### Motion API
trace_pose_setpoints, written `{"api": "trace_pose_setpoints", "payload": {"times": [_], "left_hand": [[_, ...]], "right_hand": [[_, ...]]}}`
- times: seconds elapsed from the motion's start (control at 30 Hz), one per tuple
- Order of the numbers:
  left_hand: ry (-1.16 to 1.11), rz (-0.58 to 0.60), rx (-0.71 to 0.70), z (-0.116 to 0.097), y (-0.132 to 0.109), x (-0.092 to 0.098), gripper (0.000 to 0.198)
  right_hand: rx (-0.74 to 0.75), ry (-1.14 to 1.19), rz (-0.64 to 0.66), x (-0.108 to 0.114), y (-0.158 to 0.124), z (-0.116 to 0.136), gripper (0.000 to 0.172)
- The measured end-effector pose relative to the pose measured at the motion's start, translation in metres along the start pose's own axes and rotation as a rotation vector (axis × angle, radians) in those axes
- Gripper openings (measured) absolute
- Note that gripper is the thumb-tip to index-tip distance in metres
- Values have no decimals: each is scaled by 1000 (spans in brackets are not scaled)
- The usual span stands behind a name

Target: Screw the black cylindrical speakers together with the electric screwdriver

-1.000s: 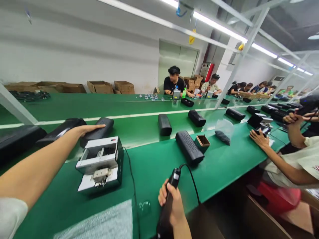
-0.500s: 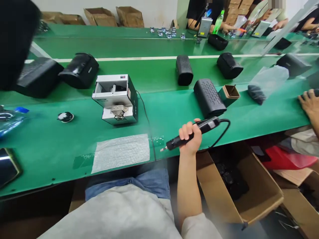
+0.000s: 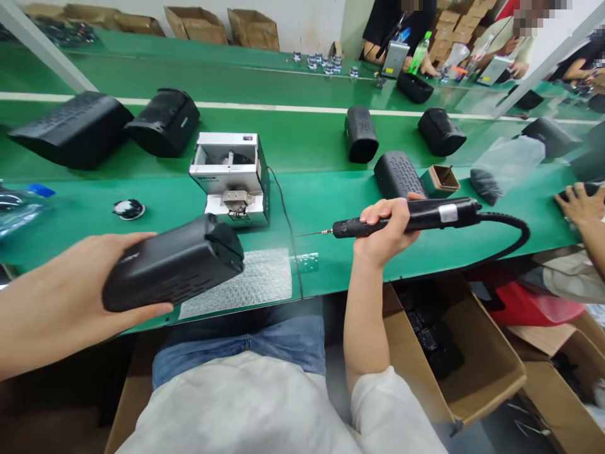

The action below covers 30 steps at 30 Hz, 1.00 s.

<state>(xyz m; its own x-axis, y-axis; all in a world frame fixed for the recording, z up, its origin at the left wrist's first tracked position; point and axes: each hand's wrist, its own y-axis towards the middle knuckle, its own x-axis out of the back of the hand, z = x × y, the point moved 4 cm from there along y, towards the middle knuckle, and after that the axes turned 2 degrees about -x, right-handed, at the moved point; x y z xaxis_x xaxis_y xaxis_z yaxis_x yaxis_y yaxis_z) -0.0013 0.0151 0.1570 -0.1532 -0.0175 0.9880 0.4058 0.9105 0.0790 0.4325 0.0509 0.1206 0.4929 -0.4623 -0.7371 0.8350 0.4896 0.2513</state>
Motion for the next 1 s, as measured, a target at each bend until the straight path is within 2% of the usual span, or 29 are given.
{"api": "trace_pose_setpoints", "payload": {"times": [0.13, 0.2, 0.27, 0.37, 0.47, 0.53, 0.6, 0.63, 0.73, 0.8, 0.87, 0.93, 1.0], "left_hand": [[77, -45, -168, -20, 5, -12, 78], [120, -63, -212, -26, 8, -18, 75], [155, -65, -257, -38, 12, -24, 80], [204, -107, -297, -63, 25, -35, 89], [238, -163, -301, -83, 39, -51, 89], [261, -184, -313, -91, 41, -65, 82], [286, -202, -334, -94, 36, -79, 72], [292, -217, -348, -96, 31, -85, 69], [291, -292, -373, -100, 7, -97, 70], [304, -334, -376, -104, -12, -99, 73], [312, -347, -383, -108, -28, -98, 75], [272, -333, -397, -111, -40, -95, 75], [166, -290, -412, -109, -49, -91, 71]], "right_hand": [[-14, 21, 8, -13, 1, -1, 23], [26, 67, -22, -29, 5, 8, 13], [122, 143, -66, -58, 12, 20, 2], [296, 253, -94, -118, 17, 29, 12], [385, 256, -49, -168, 12, 6, 10], [326, 154, 73, -186, 7, -19, 15], [253, 60, 201, -187, 2, -36, 19], [244, 46, 226, -183, 0, -36, 20], [314, 96, 150, -162, -3, -5, 8], [323, 107, 135, -155, -7, 22, 2], [278, 110, 200, -155, -16, 38, 7], [206, 77, 304, -160, -32, 38, 12], [153, -6, 405, -169, -51, 28, 11]]}}
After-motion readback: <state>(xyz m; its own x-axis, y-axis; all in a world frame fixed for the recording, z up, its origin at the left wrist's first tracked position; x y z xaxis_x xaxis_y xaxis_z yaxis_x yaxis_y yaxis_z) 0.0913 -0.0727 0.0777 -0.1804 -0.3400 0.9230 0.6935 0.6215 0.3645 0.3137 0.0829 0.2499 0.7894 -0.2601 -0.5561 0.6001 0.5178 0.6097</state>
